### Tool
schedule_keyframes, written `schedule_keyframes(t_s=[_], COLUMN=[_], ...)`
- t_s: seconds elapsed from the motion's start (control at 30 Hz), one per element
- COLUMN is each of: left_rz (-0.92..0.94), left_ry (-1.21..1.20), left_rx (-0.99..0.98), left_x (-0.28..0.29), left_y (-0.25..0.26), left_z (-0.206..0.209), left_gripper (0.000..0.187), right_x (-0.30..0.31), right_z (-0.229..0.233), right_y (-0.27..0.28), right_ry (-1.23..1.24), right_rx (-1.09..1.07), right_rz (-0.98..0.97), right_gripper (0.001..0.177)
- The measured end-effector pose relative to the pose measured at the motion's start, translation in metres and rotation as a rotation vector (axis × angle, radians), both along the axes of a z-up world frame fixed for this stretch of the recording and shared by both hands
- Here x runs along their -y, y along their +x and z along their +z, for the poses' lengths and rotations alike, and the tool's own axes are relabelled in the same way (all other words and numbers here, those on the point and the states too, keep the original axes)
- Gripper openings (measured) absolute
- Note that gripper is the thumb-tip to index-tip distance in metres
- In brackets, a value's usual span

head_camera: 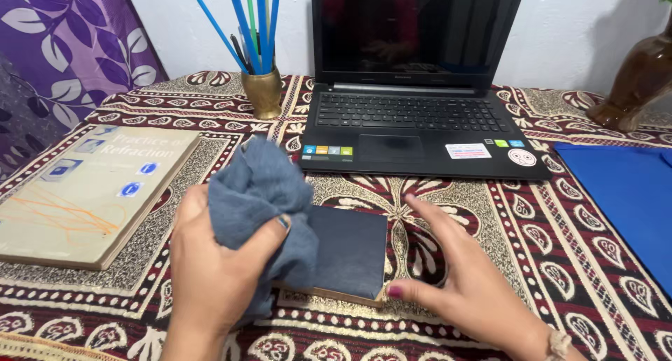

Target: The person wipes a blue folder, a laptop, a tablecloth, and several books with a gray cloth. The person cleans the surfaces by hand, moving items aside and wiping each object individually.

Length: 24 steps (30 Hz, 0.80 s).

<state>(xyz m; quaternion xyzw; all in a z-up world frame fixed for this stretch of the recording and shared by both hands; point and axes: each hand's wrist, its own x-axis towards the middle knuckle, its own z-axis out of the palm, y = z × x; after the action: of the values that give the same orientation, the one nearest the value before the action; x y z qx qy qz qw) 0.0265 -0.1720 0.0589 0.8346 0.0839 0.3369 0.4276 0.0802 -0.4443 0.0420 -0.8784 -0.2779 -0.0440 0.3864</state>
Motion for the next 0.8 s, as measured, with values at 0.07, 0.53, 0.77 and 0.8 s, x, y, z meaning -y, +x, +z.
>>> schedule_keyframes(t_s=[0.07,0.53,0.77,0.8], left_rz=[0.085,-0.288,-0.068,-0.041], left_ry=[0.165,0.379,0.150,0.084], left_rx=[-0.026,-0.436,-0.740,-0.741], left_x=[0.003,0.089,0.041,0.038], left_y=[0.010,0.035,0.046,0.046], left_z=[-0.009,-0.022,-0.012,-0.009], left_gripper=[0.073,0.084,0.075,0.067], right_x=[-0.007,-0.008,-0.010,-0.010], right_z=[-0.011,-0.036,-0.031,-0.031], right_y=[0.003,0.021,0.015,0.014], right_ry=[-0.149,-0.416,-0.352,-0.348], right_rx=[0.048,-0.075,-0.039,-0.032], right_rz=[0.000,0.016,0.036,0.037], right_gripper=[0.116,0.110,0.113,0.112])
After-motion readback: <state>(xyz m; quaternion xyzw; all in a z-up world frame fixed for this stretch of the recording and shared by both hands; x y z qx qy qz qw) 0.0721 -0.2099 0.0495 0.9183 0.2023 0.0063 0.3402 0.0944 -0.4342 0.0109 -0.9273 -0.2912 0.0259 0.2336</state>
